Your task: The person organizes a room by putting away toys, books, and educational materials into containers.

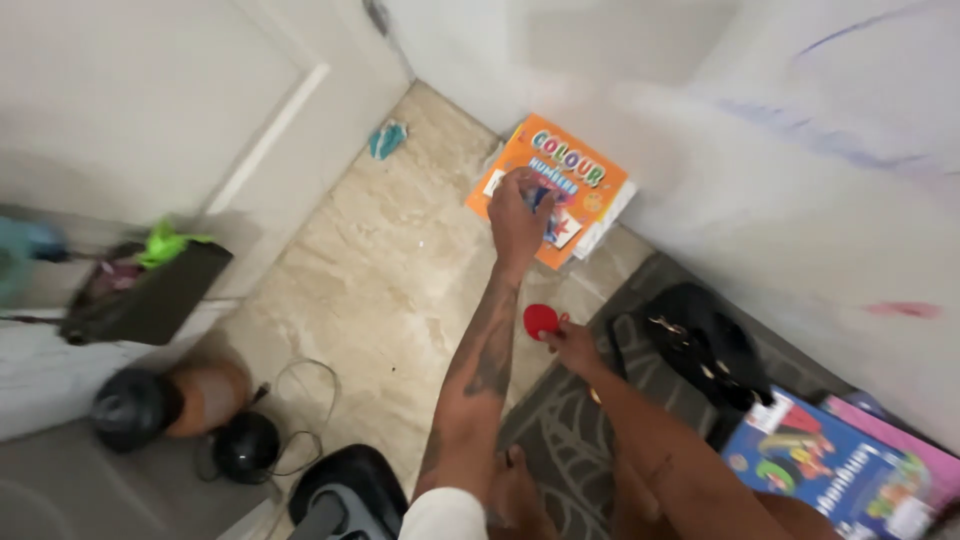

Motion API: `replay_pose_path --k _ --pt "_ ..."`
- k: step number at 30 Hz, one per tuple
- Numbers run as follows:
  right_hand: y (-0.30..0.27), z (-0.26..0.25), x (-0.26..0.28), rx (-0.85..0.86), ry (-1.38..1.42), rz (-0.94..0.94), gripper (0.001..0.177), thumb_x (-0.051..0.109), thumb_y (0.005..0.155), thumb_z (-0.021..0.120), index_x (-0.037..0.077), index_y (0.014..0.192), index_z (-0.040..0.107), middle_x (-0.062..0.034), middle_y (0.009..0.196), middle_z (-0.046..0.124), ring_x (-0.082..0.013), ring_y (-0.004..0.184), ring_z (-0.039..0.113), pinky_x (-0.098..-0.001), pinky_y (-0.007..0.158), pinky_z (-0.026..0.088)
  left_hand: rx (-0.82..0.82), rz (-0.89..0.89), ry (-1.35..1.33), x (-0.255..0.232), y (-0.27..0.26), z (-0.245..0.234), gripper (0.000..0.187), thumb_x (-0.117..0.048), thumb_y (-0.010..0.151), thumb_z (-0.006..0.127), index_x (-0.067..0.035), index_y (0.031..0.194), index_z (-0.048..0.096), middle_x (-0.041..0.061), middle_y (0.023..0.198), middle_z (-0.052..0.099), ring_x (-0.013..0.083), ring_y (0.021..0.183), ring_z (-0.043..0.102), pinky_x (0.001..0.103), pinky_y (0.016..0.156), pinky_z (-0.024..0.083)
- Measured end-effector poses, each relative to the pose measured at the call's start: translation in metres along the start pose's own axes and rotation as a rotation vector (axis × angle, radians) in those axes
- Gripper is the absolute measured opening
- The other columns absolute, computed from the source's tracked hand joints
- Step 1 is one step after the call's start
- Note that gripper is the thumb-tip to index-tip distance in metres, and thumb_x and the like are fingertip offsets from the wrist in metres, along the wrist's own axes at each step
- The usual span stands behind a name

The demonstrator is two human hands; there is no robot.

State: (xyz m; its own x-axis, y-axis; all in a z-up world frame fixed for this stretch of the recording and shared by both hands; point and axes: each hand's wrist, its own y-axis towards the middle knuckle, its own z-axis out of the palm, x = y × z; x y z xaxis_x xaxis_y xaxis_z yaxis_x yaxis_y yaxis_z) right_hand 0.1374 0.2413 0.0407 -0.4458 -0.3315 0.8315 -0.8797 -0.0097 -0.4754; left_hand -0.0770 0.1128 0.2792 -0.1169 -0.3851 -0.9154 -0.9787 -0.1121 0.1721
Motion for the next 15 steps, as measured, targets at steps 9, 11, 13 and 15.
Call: replay_pose_path --k 9,11,13,15 --pt "-0.203 -0.131 0.333 0.114 0.181 0.154 0.033 0.035 0.096 0.067 0.003 0.102 0.074 -0.0021 0.078 0.071 -0.0144 0.057 0.051 -0.0356 0.053 0.040 0.125 -0.362 -0.071 -0.137 -0.120 -0.100 0.039 -0.023 0.093 0.077 0.000 0.121 0.062 0.019 0.112 0.071 0.0323 0.104 0.068 0.040 0.088 0.054" --pt "-0.243 -0.154 0.415 0.262 -0.051 -0.020 0.030 0.035 0.098 0.062 0.008 0.104 0.074 -0.0059 0.079 0.074 -0.0165 0.061 0.059 -0.0363 0.059 0.047 0.247 -0.630 -0.556 -0.173 -0.144 -0.134 0.039 -0.025 0.095 0.067 -0.009 0.130 0.061 0.013 0.111 0.071 0.0217 0.099 0.069 0.033 0.082 0.057" --pt "-0.287 -0.170 0.472 0.267 -0.115 -0.198 0.029 0.035 0.098 0.062 0.008 0.104 0.072 -0.0076 0.079 0.074 -0.0193 0.067 0.066 -0.0368 0.063 0.052 0.202 -0.627 -0.646 -0.226 -0.155 -0.154 0.037 -0.023 0.097 0.069 -0.005 0.128 0.062 0.014 0.111 0.071 0.0207 0.098 0.069 0.033 0.081 0.058" --pt "-0.324 -0.177 0.529 0.276 -0.173 -0.390 0.028 0.034 0.098 0.061 0.008 0.104 0.070 -0.0092 0.080 0.073 -0.0221 0.073 0.073 -0.0374 0.068 0.056 0.149 -0.612 -0.729 -0.275 -0.158 -0.185 0.035 -0.022 0.099 0.071 -0.001 0.125 0.063 0.014 0.111 0.071 0.0197 0.097 0.069 0.033 0.080 0.058"
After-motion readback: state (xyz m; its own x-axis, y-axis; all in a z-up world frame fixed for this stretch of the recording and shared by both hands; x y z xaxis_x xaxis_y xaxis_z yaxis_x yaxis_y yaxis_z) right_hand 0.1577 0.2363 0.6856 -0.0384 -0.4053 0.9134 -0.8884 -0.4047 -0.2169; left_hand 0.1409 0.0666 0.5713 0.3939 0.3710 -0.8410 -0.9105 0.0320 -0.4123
